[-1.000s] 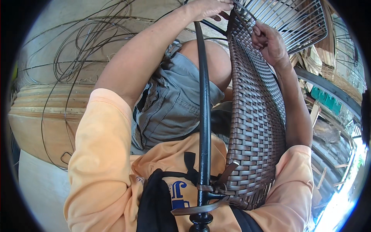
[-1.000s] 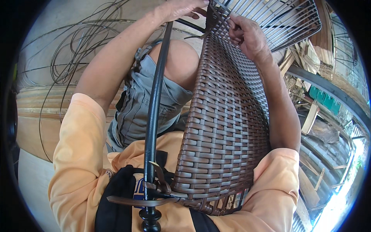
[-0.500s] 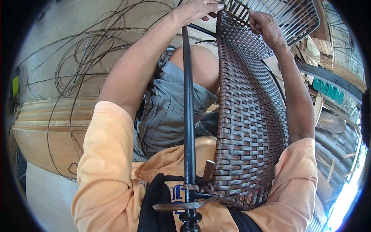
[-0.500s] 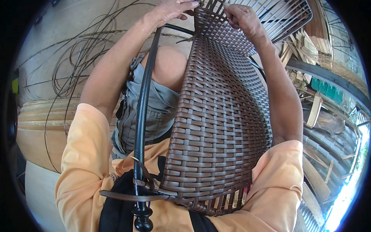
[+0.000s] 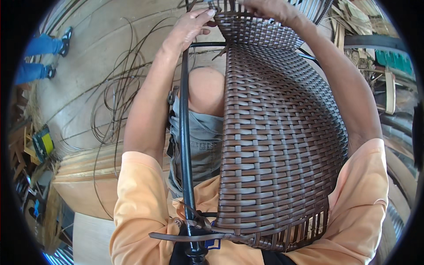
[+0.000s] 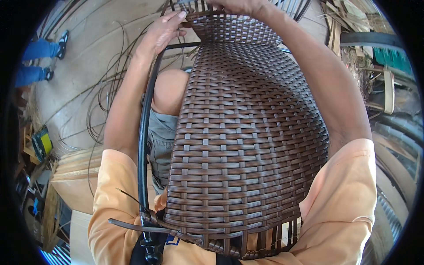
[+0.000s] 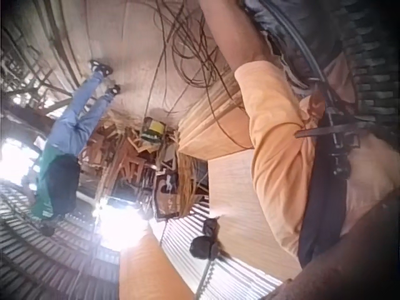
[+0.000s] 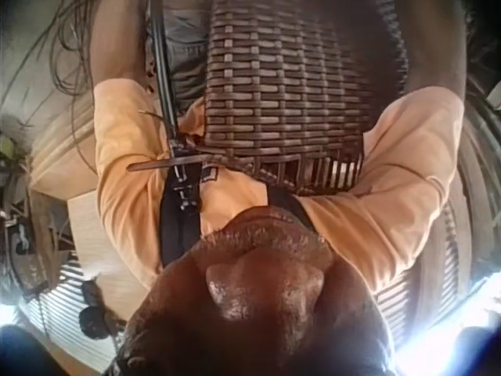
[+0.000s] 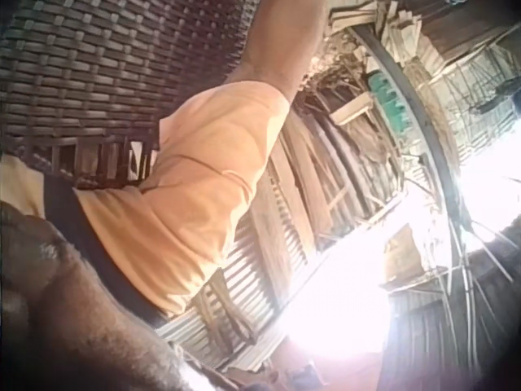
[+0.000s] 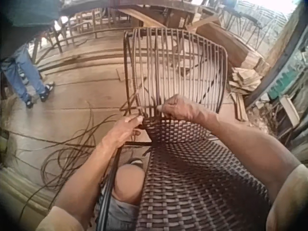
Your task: Manually weaving a chair frame using synthetic rattan strips.
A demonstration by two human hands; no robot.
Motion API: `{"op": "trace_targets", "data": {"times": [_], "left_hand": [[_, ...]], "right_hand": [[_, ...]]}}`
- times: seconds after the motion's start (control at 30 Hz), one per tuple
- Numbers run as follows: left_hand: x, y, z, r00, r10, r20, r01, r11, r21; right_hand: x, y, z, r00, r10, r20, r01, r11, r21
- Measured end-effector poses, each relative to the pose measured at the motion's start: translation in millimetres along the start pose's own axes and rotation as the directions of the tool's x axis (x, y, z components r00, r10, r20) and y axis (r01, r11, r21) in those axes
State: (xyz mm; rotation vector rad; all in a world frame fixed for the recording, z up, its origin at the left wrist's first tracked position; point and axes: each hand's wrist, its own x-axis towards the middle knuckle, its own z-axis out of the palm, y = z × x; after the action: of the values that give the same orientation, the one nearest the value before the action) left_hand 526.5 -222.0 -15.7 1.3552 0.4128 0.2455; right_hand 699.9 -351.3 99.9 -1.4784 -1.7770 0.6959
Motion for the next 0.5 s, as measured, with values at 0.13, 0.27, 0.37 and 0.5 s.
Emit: {"op": "trace_targets", "data": {"times": [0.13, 0.27, 0.37, 0.5], "left_hand": [[4, 0, 2, 0.999, -0.031, -0.024, 0.031, 0.999, -0.016], [10, 3, 4, 0.991, -0.115, 0.067, 0.126, 0.970, -0.208], [4, 0, -6, 0.992, -0.122, 0.011, 0.121, 0.967, -0.223], [9, 12, 6, 0.984, -0.177, -0.007, 0.170, 0.955, -0.243]], "right_hand": [[-1, 16, 0, 0.889, 0.448, -0.096, -0.458, 0.876, -0.151], [-6, 44, 5, 0.854, 0.495, -0.158, -0.516, 0.844, -0.144], [1, 34, 15, 0.882, 0.441, -0.167, -0.463, 0.878, -0.125], [-7, 39, 15, 0.869, 0.455, -0.195, -0.480, 0.872, -0.100]]}}
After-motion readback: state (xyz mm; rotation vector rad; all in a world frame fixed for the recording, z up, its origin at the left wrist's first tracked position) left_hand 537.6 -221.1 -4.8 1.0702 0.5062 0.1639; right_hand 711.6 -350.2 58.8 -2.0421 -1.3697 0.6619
